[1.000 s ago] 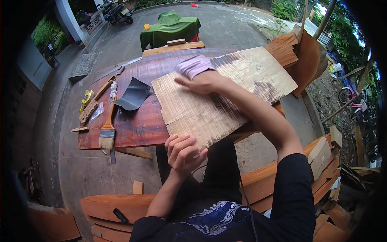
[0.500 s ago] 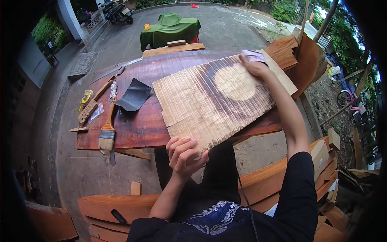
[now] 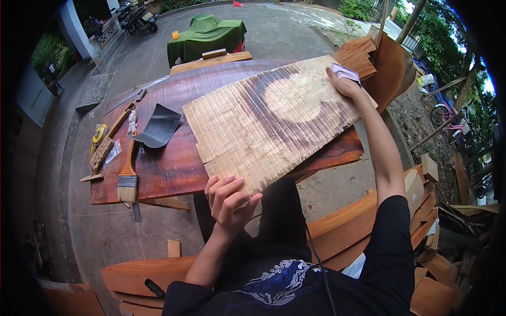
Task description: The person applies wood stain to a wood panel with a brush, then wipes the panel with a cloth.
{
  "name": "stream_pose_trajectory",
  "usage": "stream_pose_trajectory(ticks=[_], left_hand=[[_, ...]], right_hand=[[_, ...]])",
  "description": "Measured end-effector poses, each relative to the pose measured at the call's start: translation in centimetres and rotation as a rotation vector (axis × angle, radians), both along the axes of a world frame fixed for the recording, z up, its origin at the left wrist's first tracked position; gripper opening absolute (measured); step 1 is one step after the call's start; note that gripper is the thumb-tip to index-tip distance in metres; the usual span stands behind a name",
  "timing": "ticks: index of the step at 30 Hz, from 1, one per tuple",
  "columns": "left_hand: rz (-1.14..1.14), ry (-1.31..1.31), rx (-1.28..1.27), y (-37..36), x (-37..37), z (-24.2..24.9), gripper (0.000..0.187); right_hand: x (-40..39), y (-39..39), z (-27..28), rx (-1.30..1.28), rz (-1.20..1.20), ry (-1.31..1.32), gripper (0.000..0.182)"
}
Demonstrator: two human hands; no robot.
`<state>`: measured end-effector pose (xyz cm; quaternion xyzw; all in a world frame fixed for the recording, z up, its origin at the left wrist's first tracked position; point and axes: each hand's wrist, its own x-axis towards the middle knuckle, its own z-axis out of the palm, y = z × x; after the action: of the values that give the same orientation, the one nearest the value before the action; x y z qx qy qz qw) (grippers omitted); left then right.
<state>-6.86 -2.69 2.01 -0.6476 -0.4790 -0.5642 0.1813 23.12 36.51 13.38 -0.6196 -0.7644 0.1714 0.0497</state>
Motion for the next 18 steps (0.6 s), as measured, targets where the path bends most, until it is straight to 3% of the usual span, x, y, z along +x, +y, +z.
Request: stream_pose_trajectory(ticks=[2,4,7,12,15,17,18], left_hand=[[0.002,0.001,-0.022,0.2,-0.1,0.2,0.041],[-0.002,0.009,-0.004,0.3,-0.2,0.1,0.041],[-0.024,0.003,0.011,0.4,-0.3,-0.5,0.04],[-0.004,0.001,0.035,0.3,0.0,-0.4,0.04],[-0.002,-0.008,0.05,0.5,0.2,-0.4,0.039],[0.008,-0.009,0.041,0.4,0.4,-0.5,0.039],[0.006,-0.025,0.048,0.4,0.6,-0.7,0.039]], right_hand=[[0.0,1.5,-0.1,-0.171,-0.111,0.034,0.119],[-6.6,-3.6,0.1,-0.061,-0.034,-0.117,0.123],[-10.5,-7.3,-2.0,0.129,0.33,-0.086,0.112],[-1.4,8.0,-3.2,0.038,-0.015,0.013,0.109],[-4.1,5.9,-2.4,0.173,-0.147,-0.126,0.11],[-8.4,0.9,-0.3,0.007,-0.013,-0.011,0.11],[-10.5,-1.1,-1.2,0.114,0.156,-0.005,0.107]])
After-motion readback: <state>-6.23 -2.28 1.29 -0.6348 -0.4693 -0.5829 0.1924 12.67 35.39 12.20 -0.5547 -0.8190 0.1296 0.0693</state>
